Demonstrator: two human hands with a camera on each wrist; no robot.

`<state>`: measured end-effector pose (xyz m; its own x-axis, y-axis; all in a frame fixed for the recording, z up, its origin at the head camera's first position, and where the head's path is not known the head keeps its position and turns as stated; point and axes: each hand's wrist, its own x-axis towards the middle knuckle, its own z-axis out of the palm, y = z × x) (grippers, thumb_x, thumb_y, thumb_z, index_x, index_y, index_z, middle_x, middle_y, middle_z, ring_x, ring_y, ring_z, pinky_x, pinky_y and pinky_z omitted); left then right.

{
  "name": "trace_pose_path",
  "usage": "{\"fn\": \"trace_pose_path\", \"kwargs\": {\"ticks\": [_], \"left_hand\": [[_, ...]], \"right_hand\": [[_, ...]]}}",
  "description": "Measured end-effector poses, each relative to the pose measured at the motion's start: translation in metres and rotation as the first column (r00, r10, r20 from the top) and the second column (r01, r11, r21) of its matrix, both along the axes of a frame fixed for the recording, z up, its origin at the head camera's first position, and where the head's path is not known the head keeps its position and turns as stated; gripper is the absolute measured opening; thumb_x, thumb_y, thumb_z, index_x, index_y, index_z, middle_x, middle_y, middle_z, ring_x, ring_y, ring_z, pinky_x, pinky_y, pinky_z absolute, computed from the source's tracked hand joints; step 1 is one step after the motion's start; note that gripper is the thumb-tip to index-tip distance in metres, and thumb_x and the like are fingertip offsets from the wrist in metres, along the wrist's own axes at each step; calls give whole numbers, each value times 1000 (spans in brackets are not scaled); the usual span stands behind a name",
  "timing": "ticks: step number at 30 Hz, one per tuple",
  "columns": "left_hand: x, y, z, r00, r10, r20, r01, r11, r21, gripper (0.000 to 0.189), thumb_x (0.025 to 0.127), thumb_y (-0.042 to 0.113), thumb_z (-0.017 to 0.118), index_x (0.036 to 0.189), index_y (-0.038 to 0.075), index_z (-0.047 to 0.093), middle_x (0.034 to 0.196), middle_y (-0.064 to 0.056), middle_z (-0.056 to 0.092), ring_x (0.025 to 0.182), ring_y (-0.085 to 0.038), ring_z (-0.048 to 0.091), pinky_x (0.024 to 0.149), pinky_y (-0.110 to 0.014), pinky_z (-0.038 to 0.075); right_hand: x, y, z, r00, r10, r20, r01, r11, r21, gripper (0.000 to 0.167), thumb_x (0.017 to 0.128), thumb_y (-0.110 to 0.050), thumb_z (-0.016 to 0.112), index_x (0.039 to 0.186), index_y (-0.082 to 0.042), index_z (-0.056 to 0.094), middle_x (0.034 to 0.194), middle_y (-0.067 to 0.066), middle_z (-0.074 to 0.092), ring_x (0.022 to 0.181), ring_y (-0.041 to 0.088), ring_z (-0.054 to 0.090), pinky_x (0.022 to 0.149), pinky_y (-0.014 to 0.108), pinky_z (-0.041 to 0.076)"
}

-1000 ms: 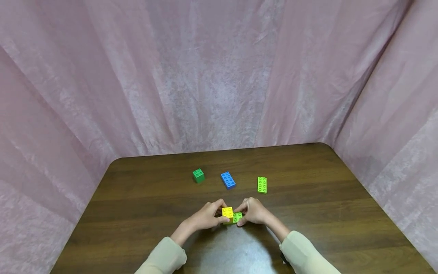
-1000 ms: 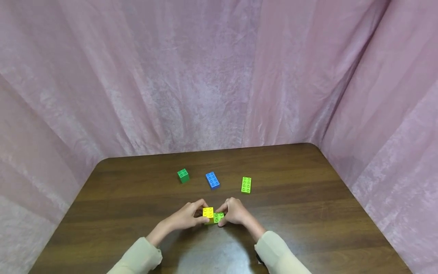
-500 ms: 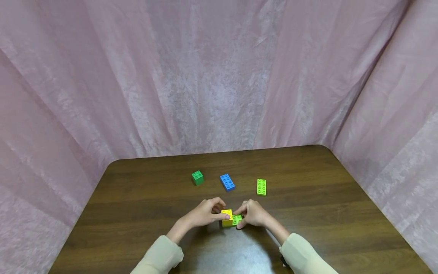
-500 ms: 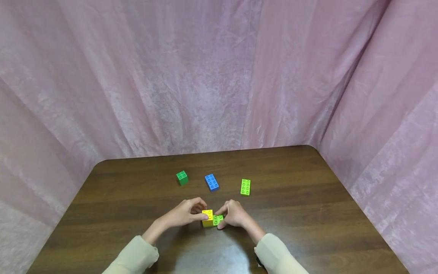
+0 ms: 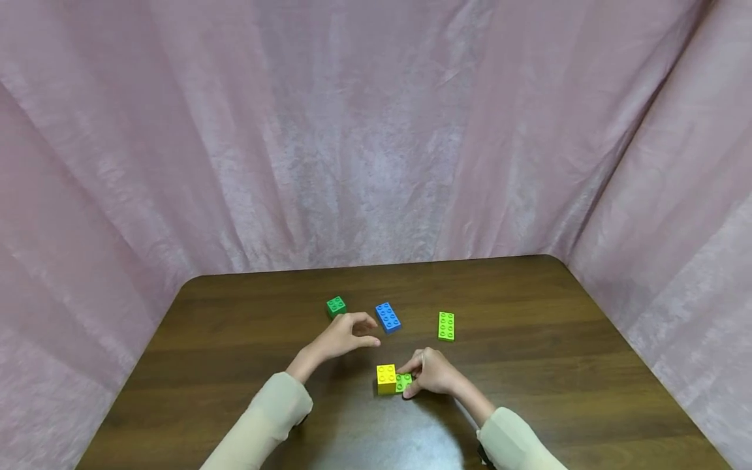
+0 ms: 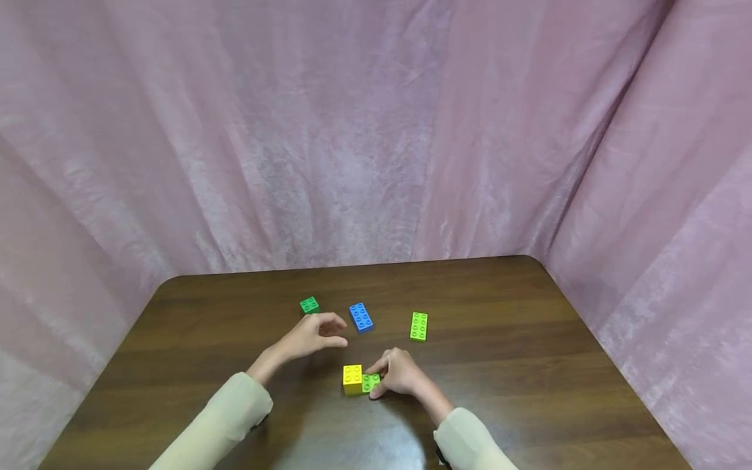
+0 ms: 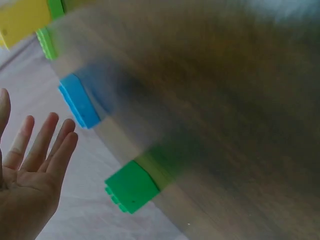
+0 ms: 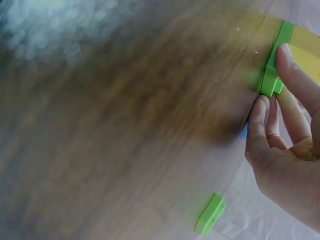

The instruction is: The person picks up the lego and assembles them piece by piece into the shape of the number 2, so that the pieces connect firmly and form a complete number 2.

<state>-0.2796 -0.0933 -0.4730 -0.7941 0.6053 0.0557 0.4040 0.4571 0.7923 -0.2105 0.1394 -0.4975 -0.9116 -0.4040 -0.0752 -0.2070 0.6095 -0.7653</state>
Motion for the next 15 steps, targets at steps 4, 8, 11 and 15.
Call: {"fn": "trace_pose_path", "kwargs": {"ticks": [4, 8, 11, 15], "left_hand": [[-16, 2, -1, 998, 61, 11, -61, 998, -15, 35, 87, 13, 73, 115, -4, 63, 118, -21, 67, 113, -36, 63, 97, -52, 51], [-30, 8, -3, 991, 129, 47, -128, 991, -25, 43, 85, 10, 75, 123, -4, 59, 126, -21, 63, 120, -39, 59, 101, -52, 48], [-37, 12, -7, 985, 159, 63, -158, 987, -22, 50, 84, 8, 75, 129, -4, 56, 132, -21, 60, 125, -39, 55, 104, -52, 46], [-46, 19, -13, 984, 171, 57, -171, 985, -1, 54, 84, 6, 74, 133, -5, 54, 135, -21, 59, 126, -38, 56, 104, -51, 47]], "right_hand": [[0, -1, 1, 1000, -3, 8, 3, 1000, -15, 36, 63, -6, 89, 96, -1, 77, 76, 3, 64, 69, 7, 47, 59, 18, 40], [0, -1, 0, 1000, -10, 9, 10, 1000, -19, 37, 62, -6, 90, 96, -2, 77, 76, 4, 64, 69, 7, 47, 60, 17, 40], [0, -1, 0, 1000, -13, 18, 13, 1000, -22, 37, 62, -6, 90, 96, -2, 77, 77, 4, 65, 70, 8, 48, 60, 17, 40], [0, 0, 0, 999, -22, 35, 23, 999, -30, 36, 62, -6, 89, 96, -1, 77, 78, 4, 65, 72, 10, 50, 60, 17, 41]]}}
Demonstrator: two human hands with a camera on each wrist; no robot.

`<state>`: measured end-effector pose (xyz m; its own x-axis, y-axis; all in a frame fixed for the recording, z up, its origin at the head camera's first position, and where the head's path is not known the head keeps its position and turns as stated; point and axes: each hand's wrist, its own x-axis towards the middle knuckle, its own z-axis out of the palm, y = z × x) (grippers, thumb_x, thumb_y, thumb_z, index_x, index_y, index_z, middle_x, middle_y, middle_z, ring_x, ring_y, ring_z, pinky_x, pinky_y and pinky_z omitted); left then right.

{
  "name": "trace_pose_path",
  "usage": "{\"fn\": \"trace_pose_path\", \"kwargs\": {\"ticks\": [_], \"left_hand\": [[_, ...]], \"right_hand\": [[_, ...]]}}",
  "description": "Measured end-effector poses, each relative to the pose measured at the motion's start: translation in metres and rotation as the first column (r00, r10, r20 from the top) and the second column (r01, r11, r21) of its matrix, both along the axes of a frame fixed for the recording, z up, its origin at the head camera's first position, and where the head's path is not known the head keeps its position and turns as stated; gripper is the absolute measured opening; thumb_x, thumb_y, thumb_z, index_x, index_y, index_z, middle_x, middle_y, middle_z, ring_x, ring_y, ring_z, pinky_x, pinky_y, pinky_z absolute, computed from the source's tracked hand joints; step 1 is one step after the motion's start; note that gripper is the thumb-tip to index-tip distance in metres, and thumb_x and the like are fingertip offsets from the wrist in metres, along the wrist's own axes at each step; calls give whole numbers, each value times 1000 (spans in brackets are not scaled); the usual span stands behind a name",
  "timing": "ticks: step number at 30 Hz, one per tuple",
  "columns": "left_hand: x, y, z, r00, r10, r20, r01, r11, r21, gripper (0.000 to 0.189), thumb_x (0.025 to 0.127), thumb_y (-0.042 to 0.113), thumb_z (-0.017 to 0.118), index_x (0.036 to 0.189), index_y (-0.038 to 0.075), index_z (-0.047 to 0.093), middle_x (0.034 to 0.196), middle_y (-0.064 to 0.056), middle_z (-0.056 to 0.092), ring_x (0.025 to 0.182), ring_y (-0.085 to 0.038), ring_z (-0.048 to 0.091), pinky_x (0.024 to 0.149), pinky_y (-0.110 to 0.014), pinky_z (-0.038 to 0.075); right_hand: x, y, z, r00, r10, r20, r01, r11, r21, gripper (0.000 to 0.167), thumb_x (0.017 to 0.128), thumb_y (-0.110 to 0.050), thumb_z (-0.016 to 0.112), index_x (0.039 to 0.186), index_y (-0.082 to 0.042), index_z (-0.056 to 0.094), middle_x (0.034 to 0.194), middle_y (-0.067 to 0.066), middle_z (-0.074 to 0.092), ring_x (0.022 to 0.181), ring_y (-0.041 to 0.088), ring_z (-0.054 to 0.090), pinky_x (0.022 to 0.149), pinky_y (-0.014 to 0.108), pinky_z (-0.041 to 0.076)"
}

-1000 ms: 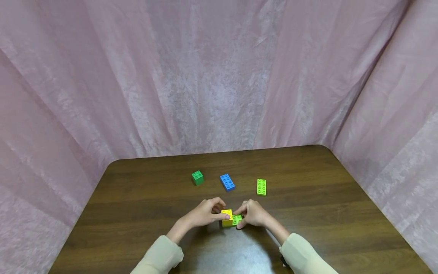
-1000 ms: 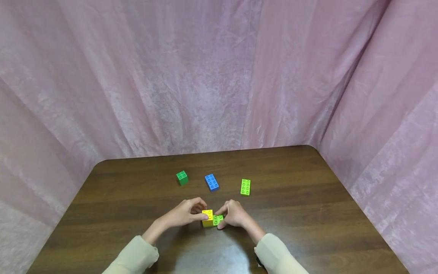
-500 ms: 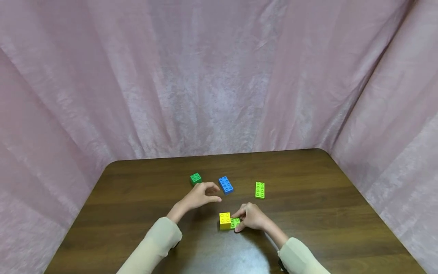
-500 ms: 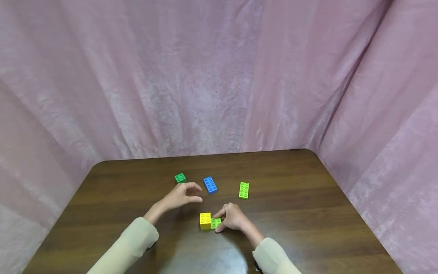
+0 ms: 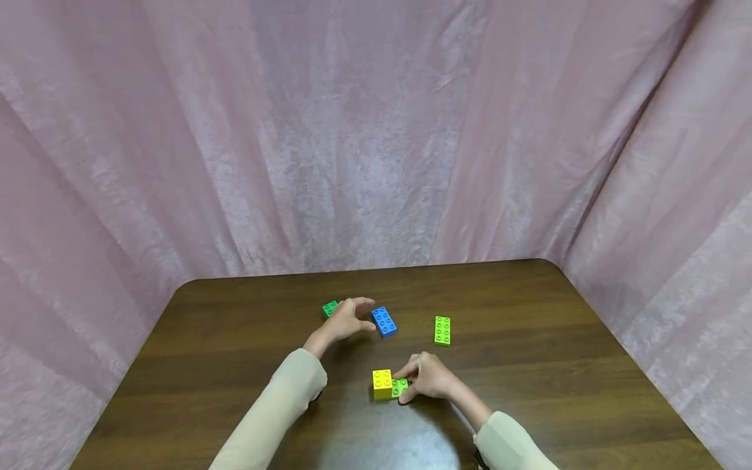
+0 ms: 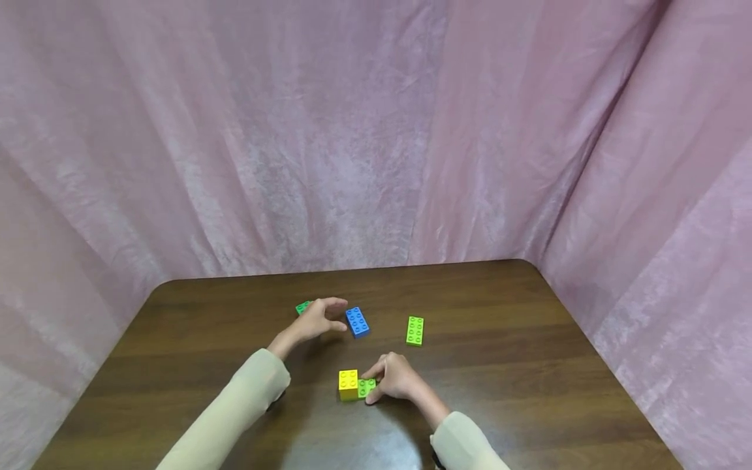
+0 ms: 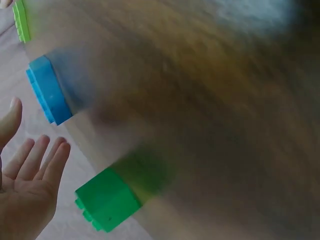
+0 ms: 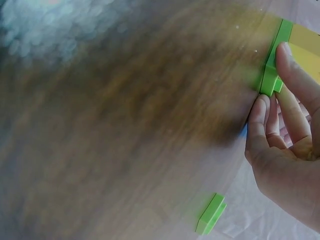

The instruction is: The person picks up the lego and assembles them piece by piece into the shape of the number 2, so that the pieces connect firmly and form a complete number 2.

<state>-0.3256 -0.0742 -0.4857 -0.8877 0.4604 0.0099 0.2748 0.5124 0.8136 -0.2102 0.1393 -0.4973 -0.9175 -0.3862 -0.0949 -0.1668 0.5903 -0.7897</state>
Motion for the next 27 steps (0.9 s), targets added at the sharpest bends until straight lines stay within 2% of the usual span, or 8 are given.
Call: {"fn": "trace_pose_path", "kwargs": {"ticks": [5, 10, 13, 19, 27], "left_hand": [[-7, 6, -8, 1000, 23, -5, -23, 1000, 20, 56, 84, 6, 75, 134, -5, 53, 136, -22, 58, 127, -38, 55, 103, -51, 47], [-16, 10, -11, 1000, 10, 21, -11, 1000, 20, 58, 82, 3, 75, 136, -4, 52, 141, -22, 54, 134, -38, 48, 109, -53, 41], [-19, 12, -12, 999, -22, 33, 22, 1000, 9, 60, 81, 1, 76, 137, -2, 52, 144, -20, 51, 139, -38, 42, 112, -55, 36], [-26, 16, -17, 989, -148, 25, 149, 988, -52, 63, 81, 5, 76, 139, 0, 51, 151, -19, 43, 143, -38, 35, 115, -55, 32], [-33, 15, -17, 989, -144, 32, 146, 984, -97, 57, 78, 6, 79, 131, 1, 60, 144, -17, 52, 139, -38, 41, 113, -54, 35]], "right_hand": [[1, 0, -1, 1000, -5, 5, 5, 1000, 2, 37, 63, -5, 89, 97, -1, 77, 78, 4, 65, 72, 10, 49, 60, 17, 40], [1, 0, -1, 1000, -6, -3, 6, 1000, -2, 37, 62, -5, 89, 97, -1, 77, 78, 3, 65, 71, 8, 47, 61, 17, 39], [1, 0, -2, 1000, -8, 4, 8, 1000, -7, 37, 62, -4, 89, 96, -1, 77, 78, 3, 65, 71, 7, 48, 61, 17, 40], [2, 1, -2, 1000, -28, 13, 28, 1000, -1, 36, 61, -3, 89, 95, -2, 77, 79, 3, 66, 72, 8, 48, 61, 17, 41], [2, 0, -1, 1000, -26, 10, 26, 1000, -16, 36, 61, -2, 89, 96, 0, 77, 80, 7, 67, 72, 7, 48, 62, 17, 41]]}}
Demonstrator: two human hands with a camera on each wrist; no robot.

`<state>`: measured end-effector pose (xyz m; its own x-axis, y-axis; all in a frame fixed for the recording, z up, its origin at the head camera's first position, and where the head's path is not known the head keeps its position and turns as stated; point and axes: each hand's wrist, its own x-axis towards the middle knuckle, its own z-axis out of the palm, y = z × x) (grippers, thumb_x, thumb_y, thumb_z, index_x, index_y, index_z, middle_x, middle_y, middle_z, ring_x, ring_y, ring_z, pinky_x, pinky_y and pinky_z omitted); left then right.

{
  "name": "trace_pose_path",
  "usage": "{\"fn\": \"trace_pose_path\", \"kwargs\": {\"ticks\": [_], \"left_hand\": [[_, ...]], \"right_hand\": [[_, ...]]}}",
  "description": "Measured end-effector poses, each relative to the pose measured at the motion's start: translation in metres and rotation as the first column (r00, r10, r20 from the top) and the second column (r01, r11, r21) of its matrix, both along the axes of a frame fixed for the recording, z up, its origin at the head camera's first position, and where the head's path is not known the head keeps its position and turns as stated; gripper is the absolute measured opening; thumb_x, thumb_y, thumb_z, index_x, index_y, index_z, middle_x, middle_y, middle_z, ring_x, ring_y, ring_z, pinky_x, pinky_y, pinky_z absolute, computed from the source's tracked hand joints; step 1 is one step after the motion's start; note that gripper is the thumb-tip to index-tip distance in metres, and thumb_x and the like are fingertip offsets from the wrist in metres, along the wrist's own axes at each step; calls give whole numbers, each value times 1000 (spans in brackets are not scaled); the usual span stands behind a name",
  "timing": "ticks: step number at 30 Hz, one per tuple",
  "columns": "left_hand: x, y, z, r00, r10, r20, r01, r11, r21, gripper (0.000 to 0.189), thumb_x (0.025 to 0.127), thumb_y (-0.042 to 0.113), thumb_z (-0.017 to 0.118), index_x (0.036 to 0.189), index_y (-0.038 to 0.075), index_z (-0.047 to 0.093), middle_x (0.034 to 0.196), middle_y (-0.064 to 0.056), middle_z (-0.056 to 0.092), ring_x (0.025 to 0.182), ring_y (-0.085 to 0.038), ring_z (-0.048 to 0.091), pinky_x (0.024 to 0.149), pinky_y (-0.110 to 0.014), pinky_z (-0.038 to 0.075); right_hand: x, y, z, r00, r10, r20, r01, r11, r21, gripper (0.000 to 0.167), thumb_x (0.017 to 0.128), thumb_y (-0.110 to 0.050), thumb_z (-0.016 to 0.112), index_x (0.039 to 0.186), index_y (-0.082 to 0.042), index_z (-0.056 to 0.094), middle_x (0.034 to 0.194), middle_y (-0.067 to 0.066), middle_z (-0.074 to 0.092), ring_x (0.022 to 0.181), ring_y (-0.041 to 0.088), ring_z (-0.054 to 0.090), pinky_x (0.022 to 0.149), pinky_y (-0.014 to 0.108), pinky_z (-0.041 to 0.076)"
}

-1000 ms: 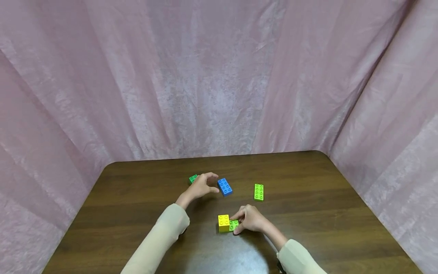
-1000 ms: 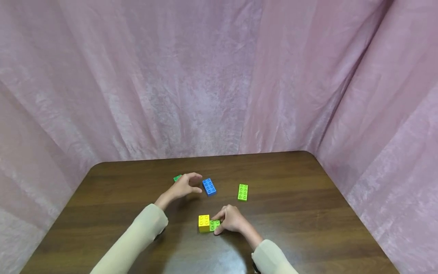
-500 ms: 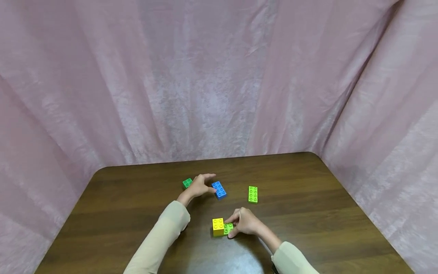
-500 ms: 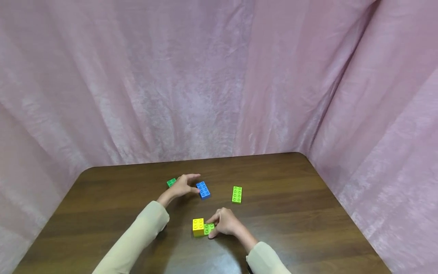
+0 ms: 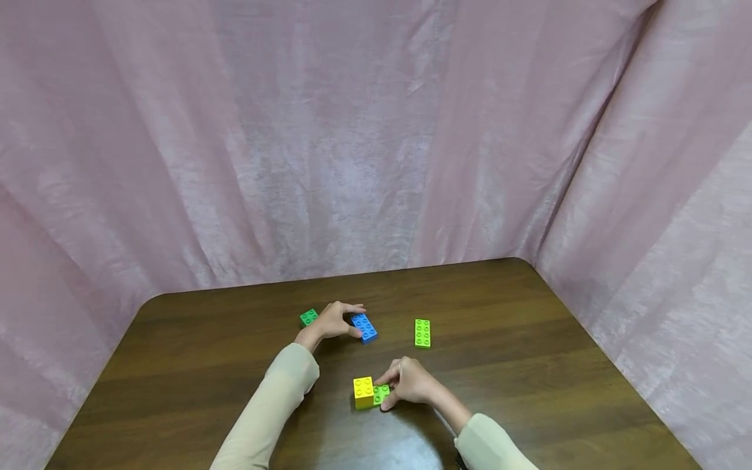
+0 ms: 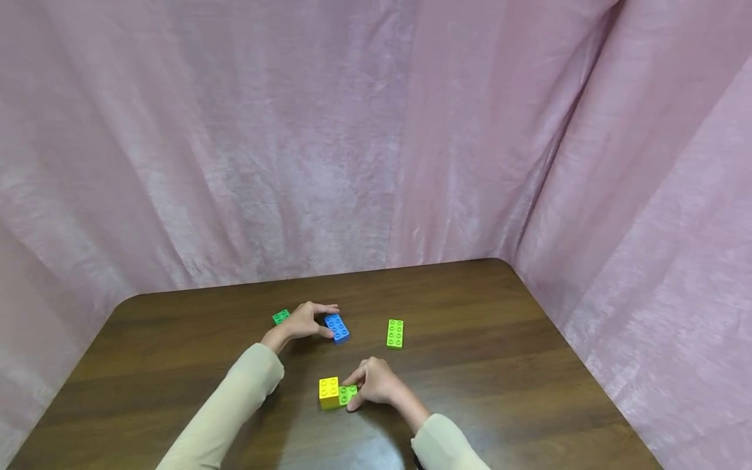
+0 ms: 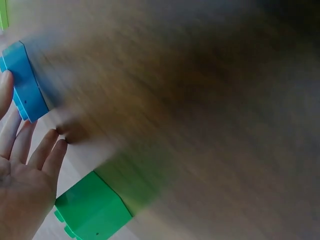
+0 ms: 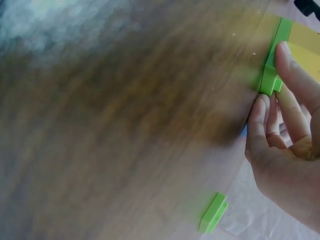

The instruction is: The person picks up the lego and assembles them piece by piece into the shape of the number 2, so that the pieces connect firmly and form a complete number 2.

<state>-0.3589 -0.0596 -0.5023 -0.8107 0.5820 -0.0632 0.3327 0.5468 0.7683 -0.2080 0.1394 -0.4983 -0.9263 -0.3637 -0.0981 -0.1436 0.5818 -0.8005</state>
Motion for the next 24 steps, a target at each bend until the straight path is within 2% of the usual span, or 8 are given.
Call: {"fn": "trace_pose_path", "kwargs": {"ticks": [4, 9, 15, 24], "left_hand": [[1, -4, 0, 1000, -10, -14, 10, 1000, -11, 55, 78, 1, 78, 130, 1, 61, 140, -18, 56, 137, -39, 43, 112, -54, 37], [-1, -3, -3, 996, 21, -87, -21, 1000, -7, 44, 77, -5, 76, 120, -1, 68, 128, -18, 65, 128, -37, 54, 106, -51, 44], [-3, -1, -8, 988, 59, -142, -59, 998, 5, 36, 75, -1, 80, 110, -2, 72, 114, -17, 72, 114, -33, 65, 99, -46, 51], [4, -6, -3, 981, 76, -179, -78, 997, -6, 26, 72, 9, 85, 93, 1, 72, 97, -14, 74, 95, -28, 70, 88, -41, 56]], "right_hand": [[0, -1, 0, 1000, -9, 6, 9, 1000, 5, 36, 61, -2, 89, 95, -1, 77, 80, 5, 67, 74, 9, 49, 62, 17, 41], [-2, 0, -1, 1000, -14, 12, 14, 1000, 7, 37, 61, -3, 89, 96, -1, 77, 79, 3, 66, 73, 10, 49, 61, 17, 41], [-4, 1, -2, 1000, -21, 10, 21, 1000, 4, 36, 61, -3, 90, 95, -2, 77, 80, 2, 66, 74, 8, 49, 62, 17, 41], [-3, -3, -3, 1000, -13, 23, 13, 1000, -1, 36, 62, -4, 90, 95, -2, 77, 81, 3, 66, 75, 10, 50, 62, 17, 41]]}}
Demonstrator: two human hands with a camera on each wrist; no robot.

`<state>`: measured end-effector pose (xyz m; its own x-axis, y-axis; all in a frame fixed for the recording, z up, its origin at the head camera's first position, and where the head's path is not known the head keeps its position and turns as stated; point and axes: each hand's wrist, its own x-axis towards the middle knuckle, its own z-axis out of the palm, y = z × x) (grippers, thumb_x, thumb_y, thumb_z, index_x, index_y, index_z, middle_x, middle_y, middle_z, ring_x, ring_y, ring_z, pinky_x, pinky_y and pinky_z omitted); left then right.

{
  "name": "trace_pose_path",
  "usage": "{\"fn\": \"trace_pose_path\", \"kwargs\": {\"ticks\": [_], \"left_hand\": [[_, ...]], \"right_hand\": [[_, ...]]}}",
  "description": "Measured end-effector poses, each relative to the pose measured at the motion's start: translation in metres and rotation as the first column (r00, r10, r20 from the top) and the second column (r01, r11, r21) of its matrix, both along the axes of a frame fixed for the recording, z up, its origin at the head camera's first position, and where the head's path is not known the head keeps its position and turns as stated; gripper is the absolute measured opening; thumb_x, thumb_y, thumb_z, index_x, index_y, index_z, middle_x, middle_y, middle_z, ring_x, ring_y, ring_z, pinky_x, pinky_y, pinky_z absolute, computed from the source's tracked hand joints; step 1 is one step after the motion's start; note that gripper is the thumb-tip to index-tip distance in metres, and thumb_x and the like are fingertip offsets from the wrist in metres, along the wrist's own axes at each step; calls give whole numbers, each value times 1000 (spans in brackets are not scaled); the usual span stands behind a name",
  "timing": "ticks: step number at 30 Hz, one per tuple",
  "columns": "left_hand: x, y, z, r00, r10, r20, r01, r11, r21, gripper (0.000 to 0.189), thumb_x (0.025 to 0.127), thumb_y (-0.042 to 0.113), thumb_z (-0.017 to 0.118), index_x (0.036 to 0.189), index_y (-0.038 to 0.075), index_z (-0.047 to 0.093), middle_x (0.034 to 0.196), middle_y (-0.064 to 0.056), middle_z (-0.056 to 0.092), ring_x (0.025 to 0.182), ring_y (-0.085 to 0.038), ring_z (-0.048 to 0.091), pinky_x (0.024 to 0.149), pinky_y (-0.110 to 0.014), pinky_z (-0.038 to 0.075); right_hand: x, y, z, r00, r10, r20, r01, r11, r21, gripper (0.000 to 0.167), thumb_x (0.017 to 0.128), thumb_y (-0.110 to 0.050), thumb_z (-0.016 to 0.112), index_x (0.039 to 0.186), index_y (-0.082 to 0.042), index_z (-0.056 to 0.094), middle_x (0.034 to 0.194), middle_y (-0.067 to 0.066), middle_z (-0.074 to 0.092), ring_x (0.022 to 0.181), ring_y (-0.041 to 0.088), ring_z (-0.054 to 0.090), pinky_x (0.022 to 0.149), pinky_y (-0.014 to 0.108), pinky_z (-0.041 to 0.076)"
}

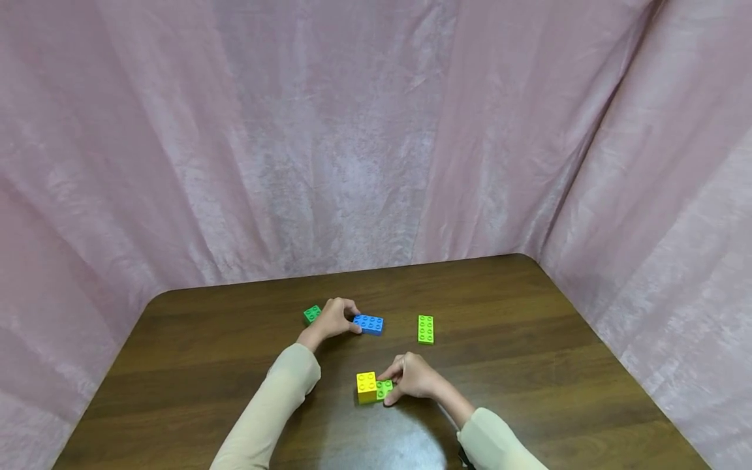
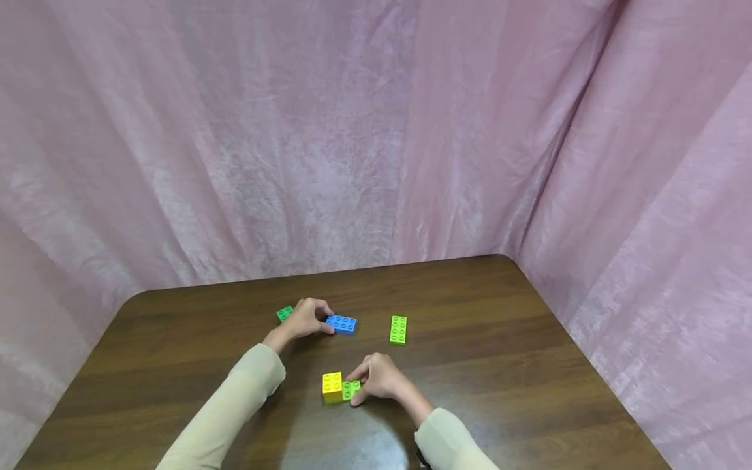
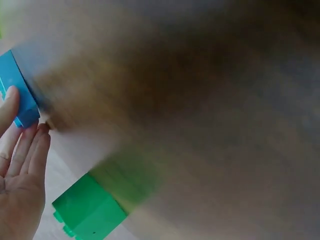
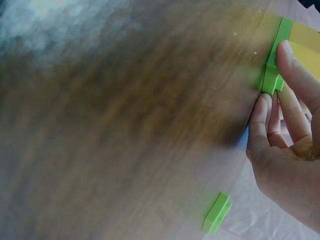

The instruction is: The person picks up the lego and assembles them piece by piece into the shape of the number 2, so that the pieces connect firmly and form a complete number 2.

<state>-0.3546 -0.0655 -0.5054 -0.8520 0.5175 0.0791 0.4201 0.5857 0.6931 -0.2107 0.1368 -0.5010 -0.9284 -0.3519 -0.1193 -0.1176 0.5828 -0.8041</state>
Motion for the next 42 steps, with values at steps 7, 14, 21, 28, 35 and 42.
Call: {"fn": "trace_pose_path", "kwargs": {"ticks": [7, 14, 21, 28, 35, 42], "left_hand": [[3, -4, 13, 1000, 16, 23, -16, 1000, 1, 22, 73, 8, 85, 86, 5, 67, 92, -11, 71, 89, -22, 67, 84, -40, 56], [11, -8, 25, 999, -14, 35, 14, 1000, -4, 23, 75, 12, 84, 87, 4, 68, 87, -9, 70, 79, -15, 63, 75, -32, 56], [28, -19, 40, 999, -19, 31, 19, 1000, 14, 24, 75, 15, 84, 88, 3, 69, 84, -8, 71, 75, -13, 63, 69, -29, 54], [52, -20, 52, 999, -28, 20, 28, 1000, 9, 26, 77, 18, 83, 90, 2, 67, 84, -8, 70, 73, -10, 61, 67, -24, 53], [81, -18, 61, 998, -61, 15, 60, 997, 51, 26, 79, 14, 81, 95, -1, 66, 94, -13, 71, 83, -18, 69, 75, -30, 59], [112, -18, 49, 994, -112, 9, 111, 990, 82, 25, 79, 12, 80, 93, -1, 65, 94, -15, 72, 82, -19, 70, 71, -25, 59]], "right_hand": [[-3, 0, 0, 1000, 5, -4, -5, 1000, -4, 36, 62, -4, 90, 96, -2, 77, 80, 3, 66, 74, 9, 49, 61, 16, 41], [-2, 2, 2, 1000, 2, 14, -2, 1000, 25, 35, 63, -6, 89, 96, -3, 78, 78, 2, 63, 73, 9, 47, 61, 17, 39], [-2, 2, 1, 1000, 3, 7, -3, 1000, 17, 36, 62, -6, 90, 96, -3, 78, 78, 3, 63, 72, 9, 48, 61, 16, 39], [-3, 3, 1, 1000, -7, 12, 7, 1000, 14, 37, 62, -5, 90, 97, -2, 77, 78, 2, 63, 74, 10, 48, 61, 17, 40], [-5, 3, 4, 1000, -3, 7, 3, 1000, 16, 37, 63, -6, 89, 98, -2, 77, 79, 3, 63, 76, 11, 49, 62, 18, 41], [-2, 4, 0, 1000, 10, -29, -10, 999, 32, 31, 62, -7, 90, 88, 1, 77, 73, 4, 61, 71, 7, 49, 62, 17, 42]]}}
